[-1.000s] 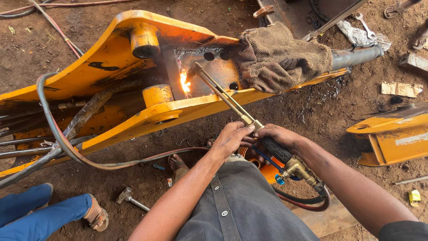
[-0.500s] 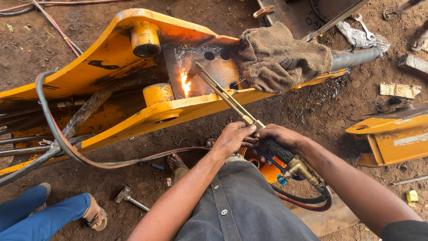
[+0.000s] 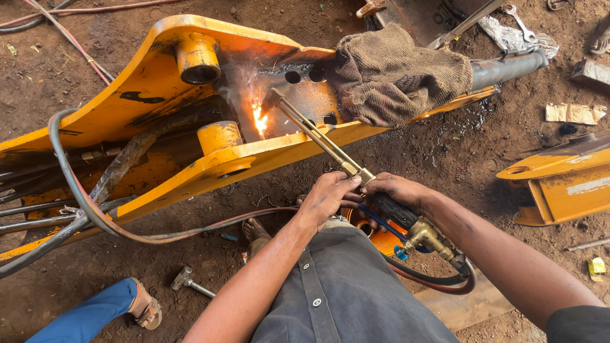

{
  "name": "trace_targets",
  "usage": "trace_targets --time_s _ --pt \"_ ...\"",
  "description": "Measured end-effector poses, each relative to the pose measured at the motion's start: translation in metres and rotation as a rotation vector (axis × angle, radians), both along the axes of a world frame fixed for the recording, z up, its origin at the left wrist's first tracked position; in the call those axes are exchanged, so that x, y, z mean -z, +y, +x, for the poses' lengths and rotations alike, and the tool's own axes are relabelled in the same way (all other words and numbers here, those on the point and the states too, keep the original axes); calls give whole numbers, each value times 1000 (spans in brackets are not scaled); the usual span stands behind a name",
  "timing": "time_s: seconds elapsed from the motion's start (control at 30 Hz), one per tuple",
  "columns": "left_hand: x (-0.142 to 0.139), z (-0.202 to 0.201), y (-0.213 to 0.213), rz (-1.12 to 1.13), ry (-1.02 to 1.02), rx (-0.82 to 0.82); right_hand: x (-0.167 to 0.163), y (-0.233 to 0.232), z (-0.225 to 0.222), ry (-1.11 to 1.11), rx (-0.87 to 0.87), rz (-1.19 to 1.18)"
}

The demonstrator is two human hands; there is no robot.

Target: The person hammers a metal component on a piece of yellow heavy machinery and then uses a cutting torch to cut through the metal, creating bright sparks.

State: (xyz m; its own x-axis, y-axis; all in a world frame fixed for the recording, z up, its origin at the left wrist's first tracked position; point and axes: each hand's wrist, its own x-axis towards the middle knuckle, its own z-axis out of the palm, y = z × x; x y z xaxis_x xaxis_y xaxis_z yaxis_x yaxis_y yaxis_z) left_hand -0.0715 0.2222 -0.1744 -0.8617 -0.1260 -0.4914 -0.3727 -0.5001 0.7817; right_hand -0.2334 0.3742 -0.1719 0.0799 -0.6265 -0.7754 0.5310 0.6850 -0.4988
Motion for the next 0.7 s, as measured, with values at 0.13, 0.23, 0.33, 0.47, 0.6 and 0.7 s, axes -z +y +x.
trace_targets --time_s 0.13,0.23,0.33,0.47,0.6,0.7 --pt "2 0 0 3 1 2 0 1 1 23 5 15" --pt "4 -1 2 11 5 -3 1 3 3 24 14 16" --pt "7 -2 1 17 -1 -9 1 3 3 17 9 8" --pt "9 -1 1 30 17 -22 0 2 4 -39 11 -57" --pt "10 1 1 10 13 -22 -2 -1 6 19 17 2" --pt "10 1 0 30 37 -25 -4 -3 6 14 3 -29"
